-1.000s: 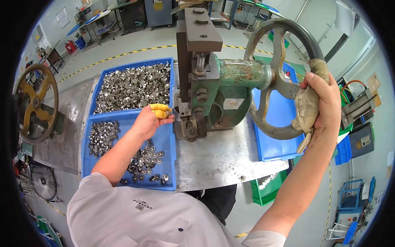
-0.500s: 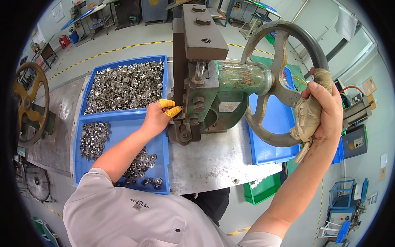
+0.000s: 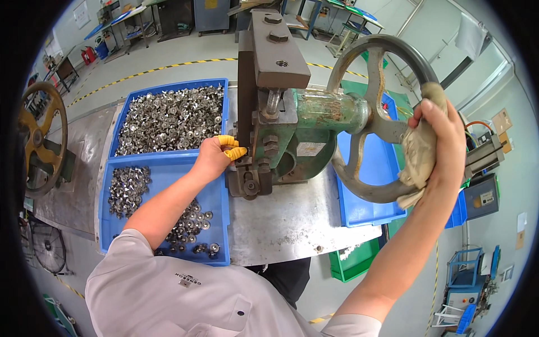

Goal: The person operates a manual press machine, picking metal components from a tray by hand, placing them into the machine fixture, and rotating the handwheel to press each piece.

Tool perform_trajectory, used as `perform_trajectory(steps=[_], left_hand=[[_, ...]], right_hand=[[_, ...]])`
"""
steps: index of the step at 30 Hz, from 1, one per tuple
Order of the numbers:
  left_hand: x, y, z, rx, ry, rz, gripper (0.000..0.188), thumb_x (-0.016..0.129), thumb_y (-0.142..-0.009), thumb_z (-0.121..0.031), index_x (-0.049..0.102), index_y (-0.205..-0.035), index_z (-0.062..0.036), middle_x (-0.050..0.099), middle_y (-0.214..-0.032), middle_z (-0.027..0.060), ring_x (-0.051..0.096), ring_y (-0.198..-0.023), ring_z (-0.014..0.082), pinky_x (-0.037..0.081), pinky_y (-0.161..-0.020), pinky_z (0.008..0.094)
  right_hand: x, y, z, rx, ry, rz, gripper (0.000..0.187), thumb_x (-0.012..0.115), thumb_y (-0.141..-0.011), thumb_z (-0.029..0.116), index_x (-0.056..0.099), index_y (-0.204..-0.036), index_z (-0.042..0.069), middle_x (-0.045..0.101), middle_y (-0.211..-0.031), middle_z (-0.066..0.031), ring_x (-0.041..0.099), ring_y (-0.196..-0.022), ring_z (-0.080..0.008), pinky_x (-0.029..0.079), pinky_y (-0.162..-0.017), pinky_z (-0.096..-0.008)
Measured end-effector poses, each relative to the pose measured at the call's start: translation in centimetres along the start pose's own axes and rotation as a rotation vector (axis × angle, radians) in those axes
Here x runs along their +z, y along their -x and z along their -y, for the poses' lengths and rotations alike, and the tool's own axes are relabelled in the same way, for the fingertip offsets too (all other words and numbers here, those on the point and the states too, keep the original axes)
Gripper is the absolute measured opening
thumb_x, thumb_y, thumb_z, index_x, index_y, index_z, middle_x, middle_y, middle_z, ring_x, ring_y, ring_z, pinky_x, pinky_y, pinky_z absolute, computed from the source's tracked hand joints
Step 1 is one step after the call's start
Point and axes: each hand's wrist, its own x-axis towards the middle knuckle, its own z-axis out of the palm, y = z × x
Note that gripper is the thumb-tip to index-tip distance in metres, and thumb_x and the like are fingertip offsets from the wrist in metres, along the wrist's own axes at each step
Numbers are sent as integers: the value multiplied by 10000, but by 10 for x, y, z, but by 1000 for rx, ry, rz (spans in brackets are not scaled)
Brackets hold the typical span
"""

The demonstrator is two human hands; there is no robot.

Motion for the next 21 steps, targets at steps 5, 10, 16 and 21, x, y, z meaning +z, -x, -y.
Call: perform_trajectory(steps=[5, 10, 16, 21], left_hand=[[-3, -1, 1, 89, -67, 0, 77, 679, -780, -38, 670, -843, 5, 627, -696, 24, 514, -553, 86, 424, -530, 210], [-9, -4, 4, 74, -89, 74, 172, 680, -779, -65, 666, -937, 3, 631, -709, 33, 526, -553, 104, 435, -533, 224], [-79, 3, 4, 138, -326, -334, 274, 676, -754, -172, 675, -968, -2, 676, -825, 107, 598, -663, 173, 488, -617, 289], [-104, 59, 13, -139, -746, 3, 239, 691, -752, -125, 671, -933, 30, 672, -889, 117, 614, -717, 166, 504, -654, 272]], right_hand=[[-3, 59, -99, -190, -221, -242, 248, 575, -754, 28, 522, -996, 35, 584, -768, -83, 567, -725, -164, 467, -711, -263], [10, 82, -154, -176, -414, -277, 315, 588, -711, -83, 518, -990, 45, 590, -818, -81, 583, -752, -175, 481, -756, -284], [-15, 45, -73, 30, -102, -158, 389, 649, -759, 31, 546, -1133, 7, 593, -825, -65, 578, -757, -136, 450, -711, -223], [-21, 20, -43, 42, -28, -30, 427, 638, -786, 144, 534, -1170, -9, 580, -794, -69, 543, -716, -124, 416, -662, -204]])
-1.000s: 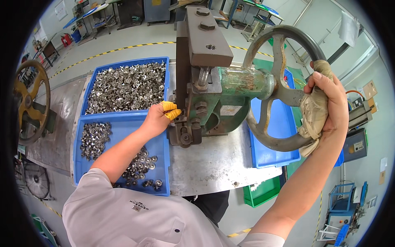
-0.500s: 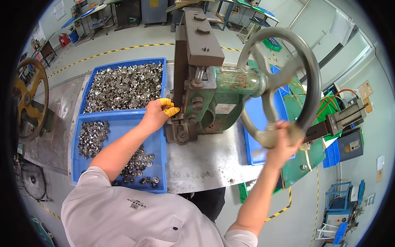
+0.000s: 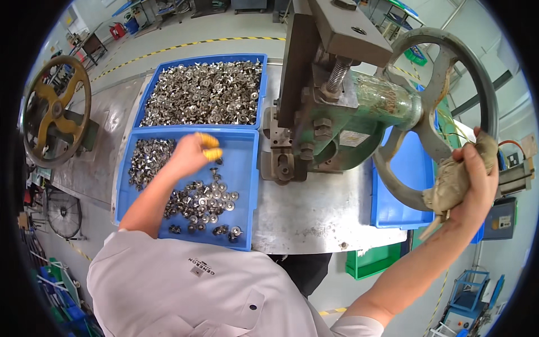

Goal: The person operates a manual press machine, picking metal components from a tray by hand, placing them into the machine fixture, and rotating the handwheel to press each piece.

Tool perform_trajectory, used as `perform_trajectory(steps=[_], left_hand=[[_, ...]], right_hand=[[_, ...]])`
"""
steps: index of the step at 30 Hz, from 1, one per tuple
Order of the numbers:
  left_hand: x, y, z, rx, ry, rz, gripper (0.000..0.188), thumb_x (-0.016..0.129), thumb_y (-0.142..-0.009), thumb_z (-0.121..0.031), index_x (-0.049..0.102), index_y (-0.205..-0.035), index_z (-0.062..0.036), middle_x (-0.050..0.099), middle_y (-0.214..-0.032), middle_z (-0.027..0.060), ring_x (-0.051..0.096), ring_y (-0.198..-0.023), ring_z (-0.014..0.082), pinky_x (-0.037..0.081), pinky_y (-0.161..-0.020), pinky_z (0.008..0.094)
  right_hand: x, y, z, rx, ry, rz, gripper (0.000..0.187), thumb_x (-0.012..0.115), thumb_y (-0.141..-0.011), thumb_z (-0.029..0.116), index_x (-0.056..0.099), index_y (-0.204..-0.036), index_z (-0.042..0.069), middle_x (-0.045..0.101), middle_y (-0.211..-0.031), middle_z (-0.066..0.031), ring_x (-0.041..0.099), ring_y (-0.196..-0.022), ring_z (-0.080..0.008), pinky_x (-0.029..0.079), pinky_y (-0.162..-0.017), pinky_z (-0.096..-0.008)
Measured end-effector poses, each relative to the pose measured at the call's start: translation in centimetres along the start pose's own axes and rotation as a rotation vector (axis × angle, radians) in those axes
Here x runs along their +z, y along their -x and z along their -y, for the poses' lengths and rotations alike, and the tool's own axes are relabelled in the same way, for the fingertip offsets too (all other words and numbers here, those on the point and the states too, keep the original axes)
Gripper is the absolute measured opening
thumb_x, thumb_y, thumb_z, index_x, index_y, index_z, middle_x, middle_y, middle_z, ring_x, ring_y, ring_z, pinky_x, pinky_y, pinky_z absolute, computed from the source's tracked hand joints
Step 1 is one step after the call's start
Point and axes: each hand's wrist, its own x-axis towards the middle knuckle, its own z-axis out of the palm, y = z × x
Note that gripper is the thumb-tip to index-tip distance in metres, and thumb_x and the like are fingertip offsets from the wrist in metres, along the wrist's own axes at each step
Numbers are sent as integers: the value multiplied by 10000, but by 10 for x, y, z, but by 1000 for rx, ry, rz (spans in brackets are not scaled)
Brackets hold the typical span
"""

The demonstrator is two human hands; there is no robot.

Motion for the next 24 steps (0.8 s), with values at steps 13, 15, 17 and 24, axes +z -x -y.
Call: perform_trajectory(steps=[13, 15, 17, 24], left_hand=[[43, -20, -46, -68, 718, 124, 147, 625, -818, -80, 632, -944, -5, 623, -707, 86, 580, -564, 165, 466, -492, 263], [43, -21, -50, -57, 838, 198, 139, 620, -828, -72, 627, -954, -13, 618, -712, 84, 577, -565, 158, 461, -492, 250], [39, -20, -50, -64, 1113, 305, 127, 611, -848, -55, 617, -973, -29, 609, -721, 81, 571, -565, 145, 450, -492, 225], [38, -16, -69, -25, 1075, 198, 126, 624, -850, -59, 615, -971, -27, 611, -733, 67, 565, -556, 120, 432, -477, 198]], right_hand=[[4, -54, 45, 41, 88, 292, 252, 642, -779, 293, 576, -771, 49, 574, -688, -49, 501, -610, -114, 411, -579, -205], [5, -49, 45, 41, 73, 257, 252, 634, -782, 302, 575, -774, 57, 568, -692, -43, 496, -614, -114, 403, -582, -207], [12, -44, 47, 20, 50, 243, 253, 619, -786, 321, 574, -782, 72, 556, -701, -32, 486, -622, -114, 387, -587, -212], [1, -42, 43, 11, 35, 256, 262, 646, -776, 300, 579, -790, 47, 575, -685, -48, 508, -608, -117, 416, -576, -211]])
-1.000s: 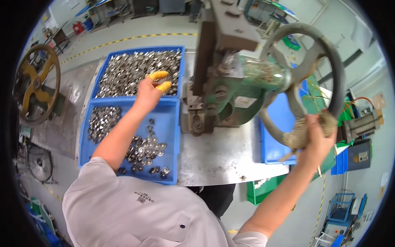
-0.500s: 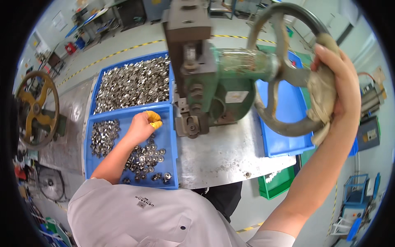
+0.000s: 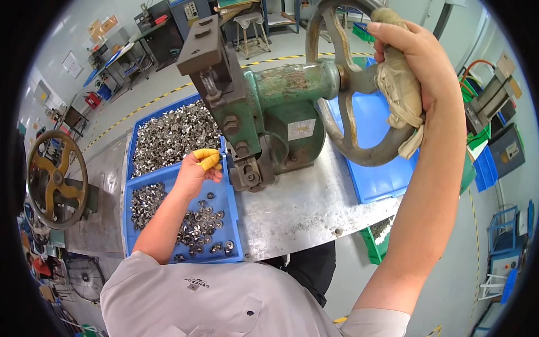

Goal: The person operates a manual press machine, picking metal components from a tray by hand, placing them into the machine fixture, and rotating the handwheel to press each piece.

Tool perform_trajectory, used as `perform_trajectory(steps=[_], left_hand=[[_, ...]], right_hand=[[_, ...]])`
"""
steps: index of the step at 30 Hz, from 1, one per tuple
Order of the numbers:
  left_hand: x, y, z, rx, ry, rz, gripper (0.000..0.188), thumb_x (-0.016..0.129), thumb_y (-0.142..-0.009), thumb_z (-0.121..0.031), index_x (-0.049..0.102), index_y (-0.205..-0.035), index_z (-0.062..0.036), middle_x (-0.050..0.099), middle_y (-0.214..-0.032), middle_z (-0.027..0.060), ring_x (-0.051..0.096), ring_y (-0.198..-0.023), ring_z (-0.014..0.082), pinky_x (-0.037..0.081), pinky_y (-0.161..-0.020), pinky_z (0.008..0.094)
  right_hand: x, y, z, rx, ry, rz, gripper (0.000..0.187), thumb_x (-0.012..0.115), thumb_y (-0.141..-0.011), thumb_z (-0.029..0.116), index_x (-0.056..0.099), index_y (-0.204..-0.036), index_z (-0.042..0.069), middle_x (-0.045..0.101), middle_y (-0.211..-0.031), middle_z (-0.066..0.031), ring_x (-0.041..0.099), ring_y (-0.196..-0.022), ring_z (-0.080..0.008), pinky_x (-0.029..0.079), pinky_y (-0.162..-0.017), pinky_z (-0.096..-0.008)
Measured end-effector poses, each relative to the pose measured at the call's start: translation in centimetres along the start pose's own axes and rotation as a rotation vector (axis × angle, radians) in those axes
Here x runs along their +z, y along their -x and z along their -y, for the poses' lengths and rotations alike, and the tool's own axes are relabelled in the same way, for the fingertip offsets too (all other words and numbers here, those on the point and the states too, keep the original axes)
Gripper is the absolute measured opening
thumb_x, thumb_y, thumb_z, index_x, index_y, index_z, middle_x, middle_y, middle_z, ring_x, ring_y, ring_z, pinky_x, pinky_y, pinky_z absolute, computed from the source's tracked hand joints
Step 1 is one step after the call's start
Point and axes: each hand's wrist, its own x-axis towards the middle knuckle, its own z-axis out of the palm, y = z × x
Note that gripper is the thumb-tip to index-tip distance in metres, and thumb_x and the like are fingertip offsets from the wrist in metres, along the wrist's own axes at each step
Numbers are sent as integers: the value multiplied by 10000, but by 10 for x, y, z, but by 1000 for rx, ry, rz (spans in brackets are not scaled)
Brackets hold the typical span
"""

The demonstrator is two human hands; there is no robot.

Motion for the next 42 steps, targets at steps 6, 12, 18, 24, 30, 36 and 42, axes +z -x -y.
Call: perform_trajectory(steps=[6, 12, 18, 24, 30, 36, 42], left_hand=[[19, -20, 6, 159, -231, -156, 159, 650, -827, -75, 649, -966, 2, 623, -744, 64, 549, -573, 96, 440, -495, 200], [25, -35, 14, 262, -350, -171, 146, 665, -809, -69, 671, -928, 15, 633, -760, 55, 553, -600, 104, 440, -530, 219], [18, -44, 17, 551, -582, -86, 65, 671, -803, -45, 652, -830, 11, 586, -682, 16, 501, -536, 86, 405, -500, 203], [17, -48, 7, 283, -401, 14, 67, 675, -800, -37, 631, -773, 6, 557, -626, 3, 482, -514, 80, 398, -492, 199], [15, -44, 6, 263, -450, -1, 108, 651, -807, -55, 677, -892, 7, 624, -711, 28, 511, -545, 105, 419, -536, 210], [25, -39, -10, 302, -540, -8, 152, 649, -796, -83, 672, -917, 7, 626, -712, 44, 531, -584, 130, 441, -567, 238], [-18, -38, -21, 456, -651, -424, 260, 632, -786, -178, 669, -970, 3, 660, -803, 99, 584, -681, 189, 478, -641, 308]], right_hand=[[14, 9, 7, 19, -50, -49, 241, 648, -775, 274, 582, -804, 44, 572, -696, -59, 514, -627, -124, 416, -571, -216], [18, 5, 11, 47, -30, -81, 224, 632, -785, 253, 578, -828, 40, 567, -715, -70, 524, -648, -132, 415, -568, -221], [21, -10, 21, 103, -36, -51, 229, 626, -787, 239, 570, -869, 33, 565, -729, -77, 531, -657, -137, 419, -566, -226], [17, -18, 22, 35, 26, 12, 242, 626, -772, 206, 566, -914, 20, 565, -737, -81, 533, -651, -141, 426, -561, -227], [36, 36, -3, -141, 6, -301, 267, 607, -760, 163, 559, -973, 9, 572, -747, -81, 530, -641, -141, 438, -582, -231], [55, 93, -188, -435, -471, -427, 320, 636, -696, -80, 540, -974, 47, 599, -810, -75, 587, -746, -159, 476, -758, -268], [23, 69, -89, -65, -148, -377, 407, 641, -736, -4, 546, -1132, 9, 596, -828, -61, 562, -728, -132, 452, -726, -235]])
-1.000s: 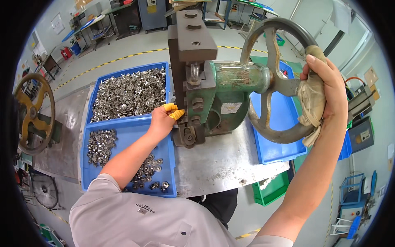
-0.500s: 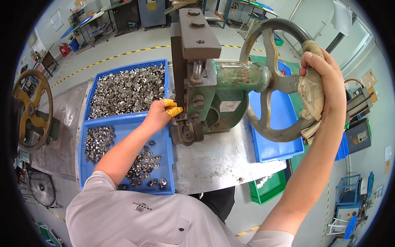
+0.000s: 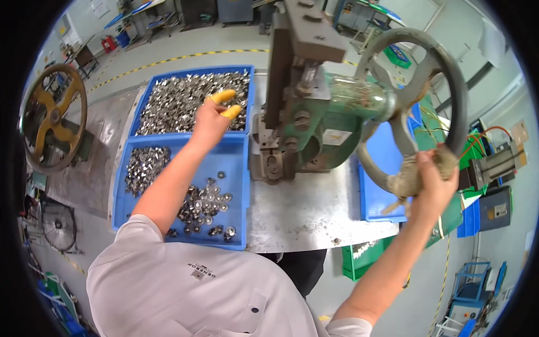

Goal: The person operates a manual press machine, picking metal components from a tray by hand, placing them into the machine fixture, and rotating the handwheel to press each piece.

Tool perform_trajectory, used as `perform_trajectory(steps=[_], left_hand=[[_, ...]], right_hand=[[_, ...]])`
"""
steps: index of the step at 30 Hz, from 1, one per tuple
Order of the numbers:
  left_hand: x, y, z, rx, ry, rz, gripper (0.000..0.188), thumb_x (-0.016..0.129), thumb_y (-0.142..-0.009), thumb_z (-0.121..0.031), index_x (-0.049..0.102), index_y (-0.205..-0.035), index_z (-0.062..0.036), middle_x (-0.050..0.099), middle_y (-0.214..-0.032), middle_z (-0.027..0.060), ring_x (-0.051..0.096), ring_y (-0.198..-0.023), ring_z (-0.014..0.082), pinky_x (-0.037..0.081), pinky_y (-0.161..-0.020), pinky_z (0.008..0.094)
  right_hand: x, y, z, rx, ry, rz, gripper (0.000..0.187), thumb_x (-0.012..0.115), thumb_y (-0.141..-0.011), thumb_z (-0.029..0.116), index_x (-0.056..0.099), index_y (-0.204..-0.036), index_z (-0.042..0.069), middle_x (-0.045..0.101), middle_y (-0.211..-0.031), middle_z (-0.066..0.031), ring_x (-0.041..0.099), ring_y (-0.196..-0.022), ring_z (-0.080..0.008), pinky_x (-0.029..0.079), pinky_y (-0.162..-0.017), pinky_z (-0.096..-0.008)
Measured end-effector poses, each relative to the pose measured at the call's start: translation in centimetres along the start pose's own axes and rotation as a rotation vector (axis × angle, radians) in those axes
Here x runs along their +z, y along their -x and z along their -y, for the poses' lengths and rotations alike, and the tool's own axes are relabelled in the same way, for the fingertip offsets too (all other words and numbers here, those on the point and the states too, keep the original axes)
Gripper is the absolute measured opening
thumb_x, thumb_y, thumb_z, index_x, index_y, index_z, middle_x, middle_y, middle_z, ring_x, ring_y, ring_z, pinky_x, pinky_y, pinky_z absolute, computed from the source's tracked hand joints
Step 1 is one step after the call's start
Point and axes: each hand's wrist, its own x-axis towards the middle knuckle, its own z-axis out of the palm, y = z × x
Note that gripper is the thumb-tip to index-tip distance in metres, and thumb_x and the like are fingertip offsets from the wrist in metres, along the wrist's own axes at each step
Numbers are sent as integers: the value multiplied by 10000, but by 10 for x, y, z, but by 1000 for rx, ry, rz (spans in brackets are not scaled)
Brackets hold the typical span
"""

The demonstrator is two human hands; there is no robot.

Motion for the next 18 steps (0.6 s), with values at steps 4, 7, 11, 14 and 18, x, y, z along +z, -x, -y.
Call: perform_trajectory(steps=[4, 7, 11, 14, 18], left_hand=[[-47, 21, 26, 6, -221, 295, 285, 655, -769, -136, 658, -1006, 23, 674, -886, 103, 590, -688, 159, 482, -638, 264], [-58, 71, 59, 135, -322, 647, 239, 650, -767, -120, 658, -958, 24, 663, -876, 90, 599, -696, 190, 497, -659, 280], [-50, 79, 42, 95, -325, 622, 193, 632, -781, -79, 643, -951, 13, 648, -832, 87, 599, -668, 193, 497, -614, 284], [-45, 74, 42, -48, -138, 629, 175, 621, -789, -51, 631, -955, 2, 639, -809, 87, 598, -645, 192, 493, -582, 283], [-44, 62, 51, -453, 390, 684, 175, 605, -798, -12, 611, -973, -19, 625, -784, 90, 592, -606, 187, 482, -532, 277]], right_hand=[[0, -25, 43, 8, 221, 125, 429, 611, -772, 109, 530, -1178, -3, 567, -802, -53, 542, -718, -128, 416, -658, -200], [9, -42, 58, 50, 150, 201, 447, 611, -782, 142, 520, -1194, -6, 559, -791, -50, 531, -709, -127, 413, -638, -210], [30, -55, 79, 58, 220, 244, 334, 617, -788, 172, 537, -1071, 14, 557, -763, -48, 525, -690, -120, 412, -627, -209], [45, -65, 92, 81, 253, 276, 237, 623, -794, 203, 555, -947, 34, 556, -734, -46, 519, -671, -114, 412, -616, -208], [44, -85, 99, 113, 317, 350, 196, 627, -802, 243, 573, -819, 55, 558, -695, -42, 513, -643, -110, 412, -604, -206]])
